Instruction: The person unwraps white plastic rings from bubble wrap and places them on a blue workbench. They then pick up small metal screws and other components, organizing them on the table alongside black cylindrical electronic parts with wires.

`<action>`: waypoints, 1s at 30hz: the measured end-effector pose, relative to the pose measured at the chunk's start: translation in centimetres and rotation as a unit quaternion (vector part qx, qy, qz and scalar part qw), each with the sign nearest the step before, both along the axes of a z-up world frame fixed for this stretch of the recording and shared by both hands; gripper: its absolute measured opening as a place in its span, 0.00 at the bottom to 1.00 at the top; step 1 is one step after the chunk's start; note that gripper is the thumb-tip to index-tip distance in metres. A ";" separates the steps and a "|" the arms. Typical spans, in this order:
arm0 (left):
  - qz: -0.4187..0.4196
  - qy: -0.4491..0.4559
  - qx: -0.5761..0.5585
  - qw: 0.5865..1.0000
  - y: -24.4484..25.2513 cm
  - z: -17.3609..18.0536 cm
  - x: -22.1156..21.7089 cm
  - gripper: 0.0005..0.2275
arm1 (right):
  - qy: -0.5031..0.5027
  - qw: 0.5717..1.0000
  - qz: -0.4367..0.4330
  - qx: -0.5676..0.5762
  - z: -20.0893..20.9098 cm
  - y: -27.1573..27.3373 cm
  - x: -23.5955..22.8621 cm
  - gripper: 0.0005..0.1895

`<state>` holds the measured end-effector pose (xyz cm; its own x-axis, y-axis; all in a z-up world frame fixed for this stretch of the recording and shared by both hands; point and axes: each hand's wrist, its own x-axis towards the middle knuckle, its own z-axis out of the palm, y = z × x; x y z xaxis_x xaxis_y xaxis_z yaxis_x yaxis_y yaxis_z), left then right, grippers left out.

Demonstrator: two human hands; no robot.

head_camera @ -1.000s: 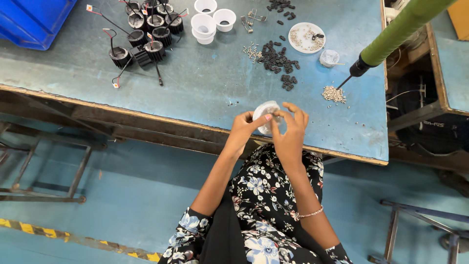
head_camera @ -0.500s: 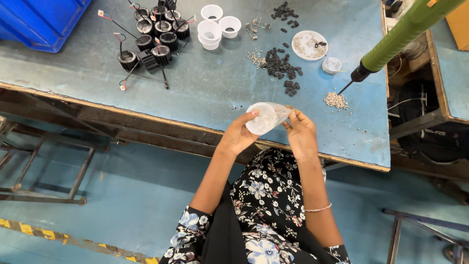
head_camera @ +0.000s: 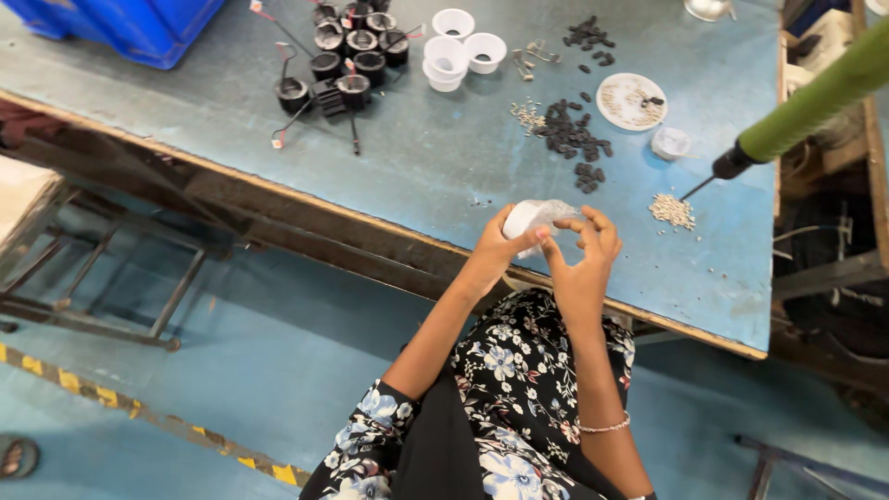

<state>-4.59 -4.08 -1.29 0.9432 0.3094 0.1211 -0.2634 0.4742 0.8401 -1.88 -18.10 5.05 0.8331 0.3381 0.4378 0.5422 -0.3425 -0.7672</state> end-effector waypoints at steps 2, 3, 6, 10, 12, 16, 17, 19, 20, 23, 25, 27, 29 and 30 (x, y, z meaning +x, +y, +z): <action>0.000 0.001 0.009 1.000 0.5 -0.3 -0.2 0.26 | -0.054 0.997 0.039 -0.034 -0.5 0.1 0.3 0.15; 0.003 0.002 0.022 1.000 0.6 -0.4 -0.3 0.26 | -0.063 0.996 0.050 -0.034 -0.7 0.2 0.4 0.14; 0.020 0.007 0.026 0.999 1.2 -1.0 -0.1 0.27 | -0.065 0.995 0.073 -0.012 -1.4 0.5 0.9 0.10; 0.039 -0.004 -0.155 0.987 3.8 -1.3 0.6 0.30 | 0.127 0.968 0.115 0.182 -0.9 -0.2 2.6 0.08; 0.053 -0.036 -0.261 0.963 5.9 -1.1 0.3 0.30 | 0.185 0.936 0.136 0.267 -0.1 -1.3 3.3 0.09; 0.123 -0.071 -0.165 0.976 8.5 -0.8 -2.0 0.32 | 0.123 0.964 0.116 0.205 2.1 -3.0 4.0 0.11; 0.125 -0.063 -0.122 0.983 8.3 -0.7 -1.9 0.33 | 0.115 0.975 0.098 0.161 2.3 -2.7 3.8 0.12; 0.130 -0.042 -0.039 0.990 7.2 -0.6 -2.0 0.34 | 0.040 0.989 0.121 0.079 1.9 -1.3 2.9 0.12; 0.115 -0.044 -0.005 0.992 6.5 -0.4 -2.0 0.35 | 0.003 0.990 0.133 0.037 1.7 -0.5 2.5 0.12; 0.079 -0.053 0.084 0.992 4.7 0.1 -1.9 0.38 | -0.041 0.990 0.136 -0.009 0.8 1.8 1.6 0.12; 0.066 -0.062 0.122 0.988 4.0 0.3 -1.8 0.39 | -0.030 0.992 0.120 -0.017 0.6 2.4 1.6 0.11; 0.083 -0.072 0.157 0.981 3.7 0.5 -1.5 0.38 | -0.010 0.994 0.110 0.008 0.7 2.1 1.5 0.11; 0.119 -0.059 0.169 0.977 3.7 0.4 -1.1 0.37 | 0.020 0.992 0.103 0.064 0.9 1.4 1.4 0.11; 0.144 -0.040 0.162 0.975 3.7 0.3 -0.8 0.36 | 0.028 0.991 0.103 0.086 0.9 1.1 1.3 0.11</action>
<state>-5.43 -0.39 -0.95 0.8068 0.4926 0.3263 -0.4172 0.0838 0.9049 -0.60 -16.95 5.96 0.7791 0.4278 0.4583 0.5418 -0.0914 -0.8356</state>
